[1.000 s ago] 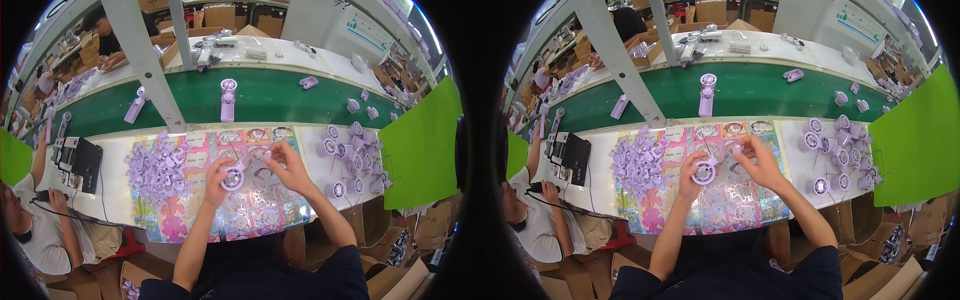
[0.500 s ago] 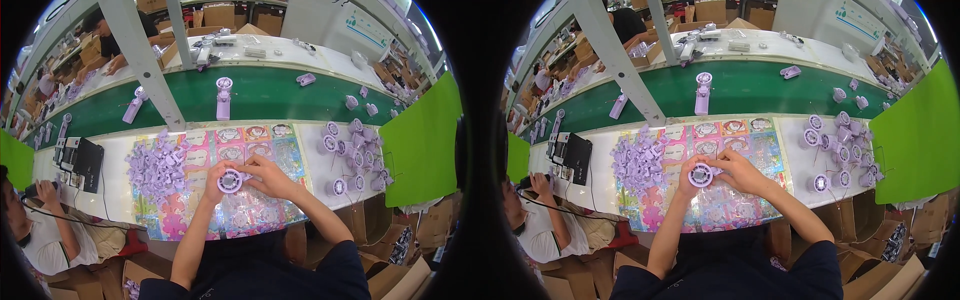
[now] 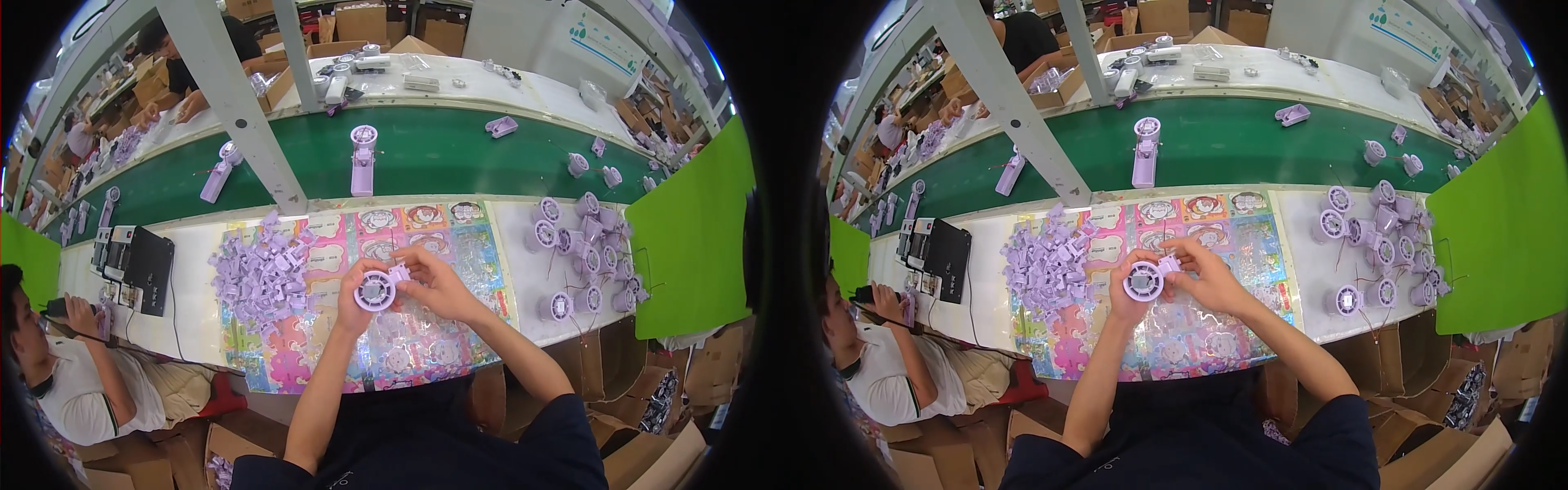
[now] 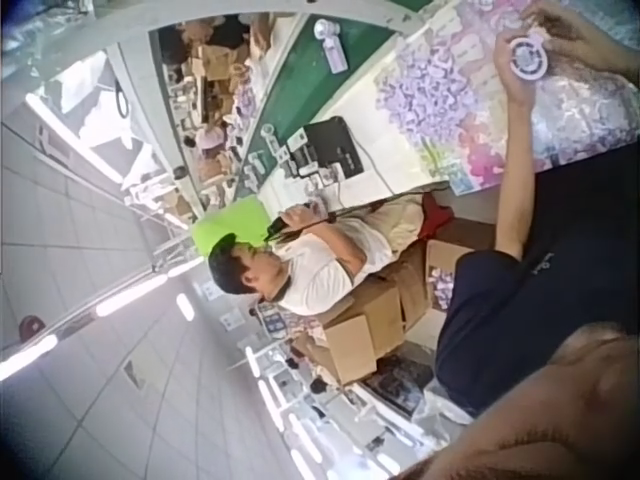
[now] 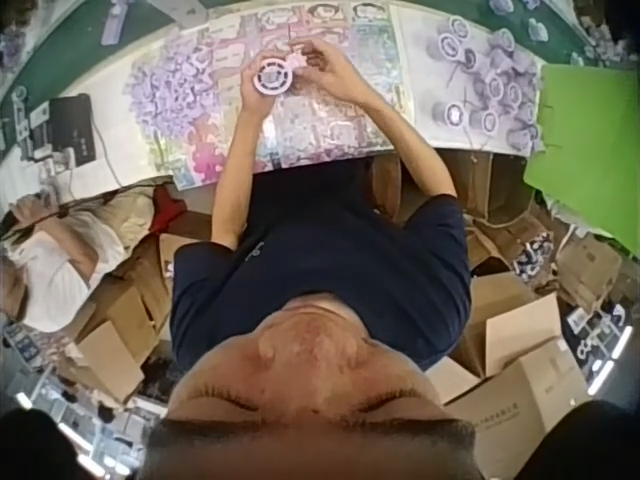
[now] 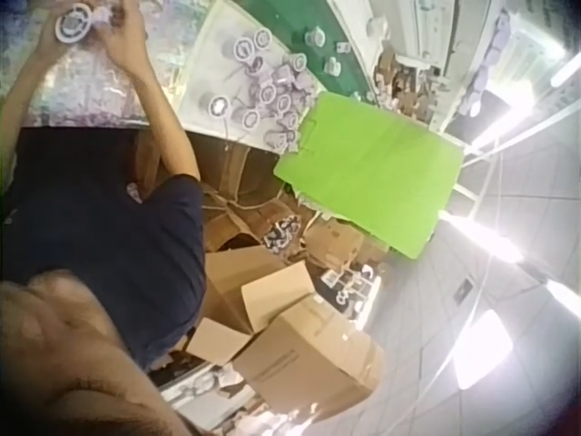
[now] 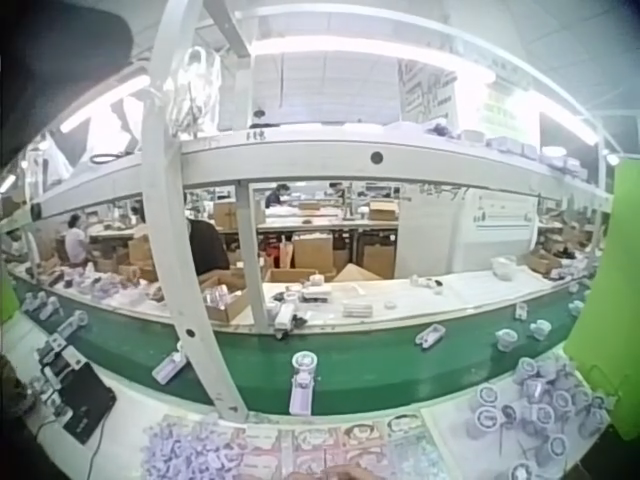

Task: The person assembles circular electronic handheld fans by combining plastic housings, motor assemblies, and other handheld fan parts, then securing them with screws using a screwdriver and applying stickers.

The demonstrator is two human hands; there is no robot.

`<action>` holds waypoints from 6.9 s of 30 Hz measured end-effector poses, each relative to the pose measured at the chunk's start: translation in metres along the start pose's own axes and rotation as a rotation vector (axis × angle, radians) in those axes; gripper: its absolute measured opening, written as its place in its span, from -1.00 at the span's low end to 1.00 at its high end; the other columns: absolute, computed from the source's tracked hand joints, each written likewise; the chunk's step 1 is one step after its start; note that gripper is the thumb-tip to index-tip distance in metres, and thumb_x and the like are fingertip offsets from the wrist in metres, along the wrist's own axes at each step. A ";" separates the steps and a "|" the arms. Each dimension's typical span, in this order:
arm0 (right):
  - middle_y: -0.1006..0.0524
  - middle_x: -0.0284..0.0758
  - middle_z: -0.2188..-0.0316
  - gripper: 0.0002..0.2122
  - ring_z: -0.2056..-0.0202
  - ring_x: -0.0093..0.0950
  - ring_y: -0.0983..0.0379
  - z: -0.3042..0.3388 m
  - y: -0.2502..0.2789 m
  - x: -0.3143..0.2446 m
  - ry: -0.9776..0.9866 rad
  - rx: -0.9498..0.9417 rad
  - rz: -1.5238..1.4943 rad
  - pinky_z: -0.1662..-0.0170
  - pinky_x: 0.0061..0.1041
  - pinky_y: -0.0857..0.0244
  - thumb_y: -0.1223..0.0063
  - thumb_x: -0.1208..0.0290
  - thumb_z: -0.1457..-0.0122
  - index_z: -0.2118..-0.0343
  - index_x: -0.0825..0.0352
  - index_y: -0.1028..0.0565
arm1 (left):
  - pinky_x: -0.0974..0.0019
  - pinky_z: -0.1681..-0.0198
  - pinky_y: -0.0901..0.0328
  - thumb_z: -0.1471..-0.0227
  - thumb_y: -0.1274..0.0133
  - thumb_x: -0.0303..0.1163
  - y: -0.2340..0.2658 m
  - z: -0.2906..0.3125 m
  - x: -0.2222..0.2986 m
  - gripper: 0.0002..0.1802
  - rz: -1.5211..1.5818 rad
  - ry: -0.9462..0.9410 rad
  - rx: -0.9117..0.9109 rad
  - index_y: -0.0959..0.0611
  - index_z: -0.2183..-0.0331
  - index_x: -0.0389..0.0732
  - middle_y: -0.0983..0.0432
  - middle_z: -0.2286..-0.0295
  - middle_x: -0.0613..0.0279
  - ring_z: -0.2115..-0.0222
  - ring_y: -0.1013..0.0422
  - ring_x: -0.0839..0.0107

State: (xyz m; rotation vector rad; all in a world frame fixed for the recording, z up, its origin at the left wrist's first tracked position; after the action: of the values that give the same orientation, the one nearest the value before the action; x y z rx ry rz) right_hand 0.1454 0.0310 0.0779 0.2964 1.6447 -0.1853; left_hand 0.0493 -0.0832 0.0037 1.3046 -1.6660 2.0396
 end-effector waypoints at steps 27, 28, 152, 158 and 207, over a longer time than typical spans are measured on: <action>-0.57 -0.43 0.32 -0.77 0.31 -0.75 -0.47 0.007 0.003 0.019 -0.172 0.101 -0.034 0.26 -0.67 -0.35 -0.14 0.51 -0.29 0.03 0.43 -0.50 | 0.50 0.22 -0.21 -0.13 -0.11 -0.56 -0.010 0.004 0.000 -0.95 -0.215 -0.080 0.238 -0.56 0.37 -0.31 -0.40 0.35 0.38 0.33 -0.32 0.61; -0.58 -0.41 0.34 -0.77 0.33 -0.70 -0.48 0.003 0.005 0.018 -0.195 0.088 0.011 0.27 -0.63 -0.36 -0.15 0.49 -0.28 0.04 0.42 -0.51 | 0.50 0.22 -0.21 -0.13 -0.11 -0.55 -0.010 0.000 0.003 -0.94 -0.221 -0.096 0.252 -0.56 0.37 -0.31 -0.40 0.37 0.38 0.34 -0.33 0.60; -0.49 -0.28 0.47 -0.92 0.51 -0.26 -0.51 0.062 0.108 0.027 0.020 0.607 0.947 0.43 -0.29 -0.39 -0.18 0.51 -0.09 0.38 0.29 -0.50 | 0.10 0.00 -0.37 0.08 -0.27 -0.18 0.040 -0.265 0.052 -0.47 -1.428 -0.116 0.716 -0.60 0.04 -0.10 -0.45 0.09 0.03 0.09 -0.46 0.07; -0.49 -0.31 0.47 -0.92 0.51 -0.30 -0.51 0.060 0.106 0.026 0.038 0.617 0.944 0.43 -0.31 -0.39 -0.18 0.50 -0.10 0.38 0.29 -0.49 | 0.06 0.04 -0.31 0.09 -0.20 -0.29 0.044 -0.191 0.086 -0.63 -1.521 -0.105 0.736 -0.59 0.16 -0.12 -0.55 0.29 0.12 0.16 -0.47 0.06; -0.50 -0.24 0.42 -0.95 0.46 -0.34 -0.50 0.063 0.100 0.030 -0.010 0.643 1.007 0.38 -0.38 -0.38 -0.13 0.53 -0.19 0.34 0.37 -0.51 | -0.08 -0.14 -0.17 0.05 -0.23 -0.45 0.015 0.139 0.105 -0.60 -1.936 -0.565 0.862 -0.61 0.10 -0.24 -0.39 0.01 -0.08 -0.10 -0.22 -0.11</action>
State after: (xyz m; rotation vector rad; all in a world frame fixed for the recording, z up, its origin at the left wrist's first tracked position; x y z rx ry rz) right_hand 0.2335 0.1103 0.0474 1.5493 1.2107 0.0645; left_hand 0.0471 -0.2469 0.0659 2.2199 0.8146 0.8787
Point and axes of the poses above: each hand's wrist, its own z-axis away from the middle knuckle, its own y-axis out of the back of the hand, x = y × z, the point moved 6 cm from there along -z, towards the middle knuckle
